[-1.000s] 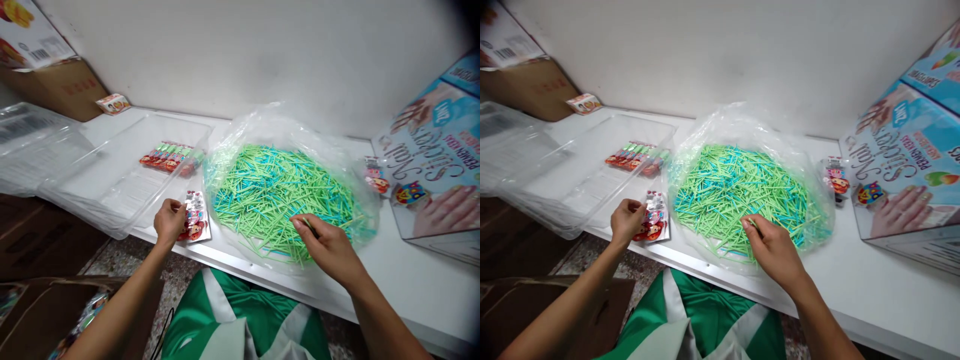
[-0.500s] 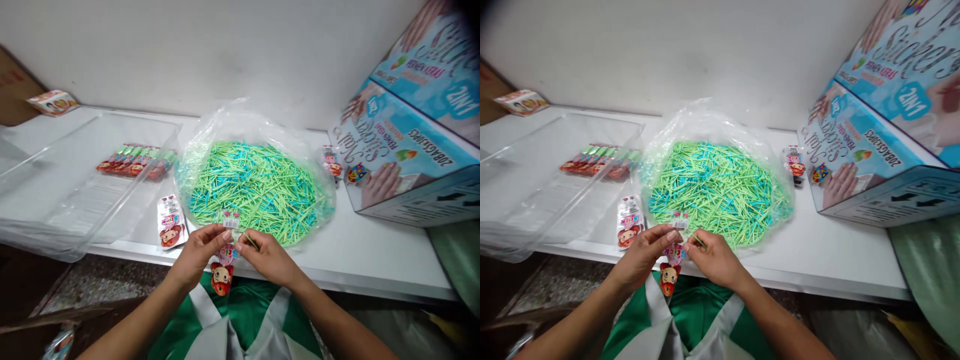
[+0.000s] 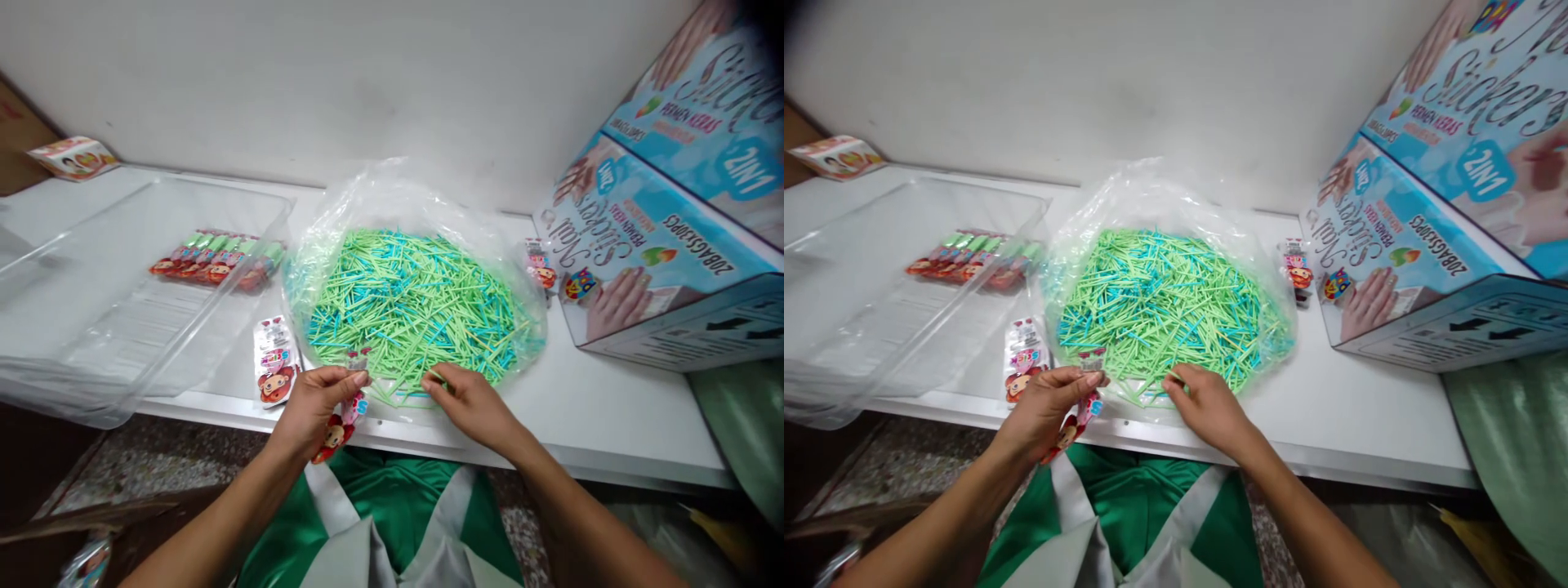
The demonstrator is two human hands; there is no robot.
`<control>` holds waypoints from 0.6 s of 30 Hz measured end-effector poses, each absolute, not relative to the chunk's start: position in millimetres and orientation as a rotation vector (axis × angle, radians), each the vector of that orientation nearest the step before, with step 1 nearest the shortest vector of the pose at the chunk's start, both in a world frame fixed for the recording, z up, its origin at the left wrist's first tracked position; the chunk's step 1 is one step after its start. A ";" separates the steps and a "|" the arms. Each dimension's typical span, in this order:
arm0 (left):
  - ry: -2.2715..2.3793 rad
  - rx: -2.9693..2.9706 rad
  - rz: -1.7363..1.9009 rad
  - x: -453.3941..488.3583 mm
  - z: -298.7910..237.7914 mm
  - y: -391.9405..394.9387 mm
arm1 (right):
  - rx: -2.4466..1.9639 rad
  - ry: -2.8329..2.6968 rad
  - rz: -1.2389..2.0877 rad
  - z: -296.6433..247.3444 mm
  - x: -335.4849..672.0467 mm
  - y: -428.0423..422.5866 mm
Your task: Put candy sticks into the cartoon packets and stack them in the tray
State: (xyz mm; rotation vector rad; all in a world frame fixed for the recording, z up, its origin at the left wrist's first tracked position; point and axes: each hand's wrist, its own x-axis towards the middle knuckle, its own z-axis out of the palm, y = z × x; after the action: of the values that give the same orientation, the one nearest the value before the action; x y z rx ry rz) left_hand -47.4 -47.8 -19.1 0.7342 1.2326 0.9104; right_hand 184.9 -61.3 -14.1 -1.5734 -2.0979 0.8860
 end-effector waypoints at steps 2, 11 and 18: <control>1.242 0.703 0.930 -52.3 -19.9 -46.7 | -1.659 -2.228 0.738 -16.7 192.6 -55.0; 1.151 0.614 0.852 -48.7 -22.7 -49.3 | -2.130 -2.519 0.234 -27.9 166.1 -15.2; 1.080 0.698 0.821 -42.9 -22.3 -45.7 | -2.168 -2.536 0.164 -33.0 158.7 -0.3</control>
State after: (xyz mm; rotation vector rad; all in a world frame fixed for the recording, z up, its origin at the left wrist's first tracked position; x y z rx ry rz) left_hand -42.9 -45.7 -22.3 0.6984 1.0796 0.8206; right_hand 158.7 -0.3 -33.0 -2.1677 -2.5355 0.1637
